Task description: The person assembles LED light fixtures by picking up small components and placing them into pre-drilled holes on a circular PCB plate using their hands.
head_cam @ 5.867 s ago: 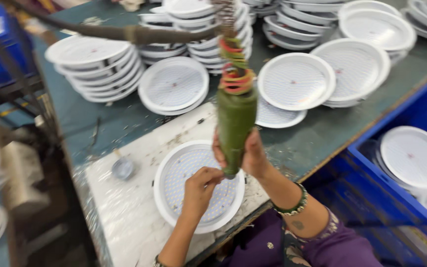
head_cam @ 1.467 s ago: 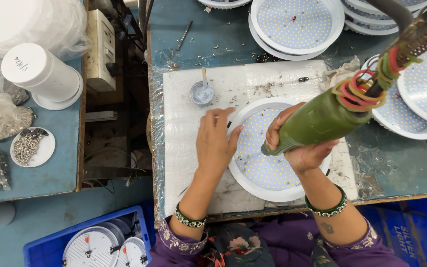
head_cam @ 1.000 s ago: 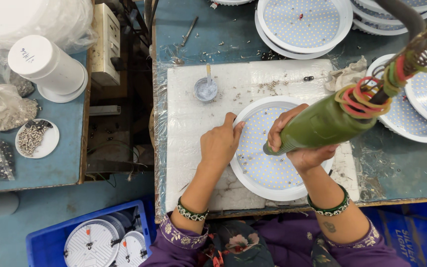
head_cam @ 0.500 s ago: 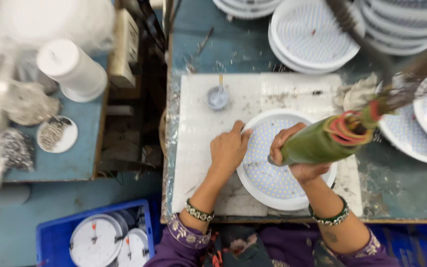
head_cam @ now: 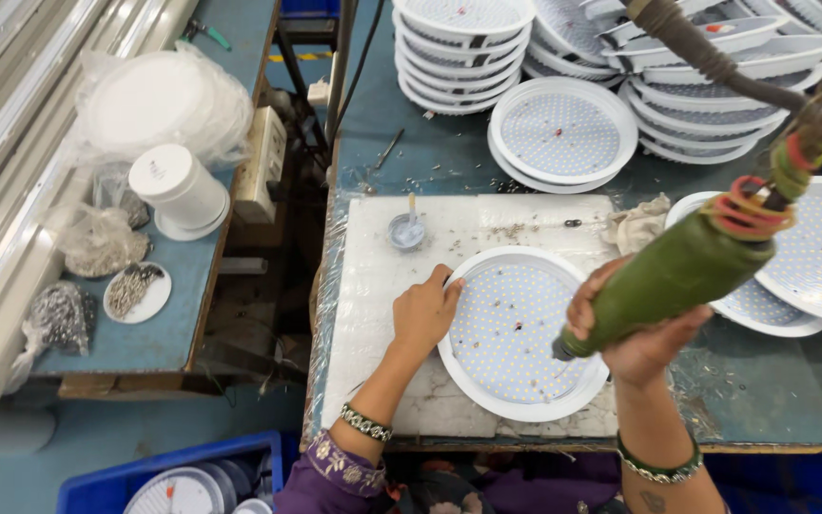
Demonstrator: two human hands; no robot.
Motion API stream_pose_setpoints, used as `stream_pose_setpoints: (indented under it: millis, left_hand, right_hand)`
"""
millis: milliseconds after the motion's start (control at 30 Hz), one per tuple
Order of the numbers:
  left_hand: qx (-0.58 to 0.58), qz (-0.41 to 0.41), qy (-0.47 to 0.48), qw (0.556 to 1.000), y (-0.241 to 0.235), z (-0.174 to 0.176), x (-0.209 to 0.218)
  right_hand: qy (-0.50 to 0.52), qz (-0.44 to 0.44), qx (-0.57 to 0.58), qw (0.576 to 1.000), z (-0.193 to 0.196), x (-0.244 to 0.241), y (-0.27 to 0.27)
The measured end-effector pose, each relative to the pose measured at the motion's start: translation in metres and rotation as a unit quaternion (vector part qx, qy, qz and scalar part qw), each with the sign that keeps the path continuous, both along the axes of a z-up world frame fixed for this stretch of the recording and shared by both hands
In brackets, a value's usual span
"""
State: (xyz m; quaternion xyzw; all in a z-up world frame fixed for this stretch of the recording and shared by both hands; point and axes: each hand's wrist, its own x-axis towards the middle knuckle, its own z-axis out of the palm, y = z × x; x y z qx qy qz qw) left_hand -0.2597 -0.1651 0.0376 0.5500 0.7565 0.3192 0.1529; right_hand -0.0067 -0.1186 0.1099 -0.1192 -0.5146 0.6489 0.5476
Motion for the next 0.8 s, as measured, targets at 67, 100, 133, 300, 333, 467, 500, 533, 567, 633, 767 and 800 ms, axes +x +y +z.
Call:
stream_pose_setpoints:
  millis: [67,100,133,300,333,467,500,533,567,633,767,800]
  left_hand:
    - [0.001,-0.021,-0.037,0.999,0.003,0.009,0.002]
    - [-0.001,-0.037,-0.046,0.998,0.005,0.013,0.004]
    - [-0.004,-0.052,-0.055,0.997,0.006,0.016,0.007]
    - [-0.070,-0.098,-0.067,0.990,0.038,0.028,0.013]
    - [-0.075,-0.103,-0.081,0.988,0.044,0.029,0.011]
    - [-0.060,-0.097,0.058,0.992,0.039,0.033,0.007]
    - [-0.051,-0.087,0.085,0.991,0.030,0.033,0.006]
    - [-0.041,-0.077,0.115,0.990,0.023,0.034,0.005]
    - [-0.006,-0.094,0.109,0.990,0.015,0.036,0.004]
    - [0.060,-0.133,0.096,0.985,-0.007,0.035,0.007]
    - [0.122,-0.260,0.110,0.952,-0.048,0.017,0.036]
    - [0.169,-0.278,0.137,0.936,-0.051,0.012,0.038]
  right_hand:
    - [-0.008,-0.014,-0.001,1.000,0.008,0.018,-0.001]
    - [-0.002,-0.025,-0.014,1.000,0.010,0.024,0.000]
    - [0.004,-0.035,-0.028,0.999,0.013,0.032,0.001]
    - [-0.010,-0.073,-0.041,0.996,0.011,0.055,0.009]
    - [-0.016,-0.082,-0.046,0.995,0.008,0.056,0.011]
    - [-0.013,-0.049,-0.055,0.997,-0.004,0.057,0.016]
    - [-0.017,-0.042,-0.058,0.997,-0.008,0.056,0.017]
    - [-0.028,-0.048,-0.061,0.997,-0.011,0.054,0.018]
    - [-0.033,-0.049,-0.063,0.996,-0.015,0.051,0.020]
    - [-0.041,-0.049,-0.068,0.996,-0.022,0.046,0.020]
    - [-0.023,-0.005,-0.075,0.997,-0.028,0.035,0.029]
    - [-0.025,-0.008,-0.073,0.997,-0.028,0.035,0.029]
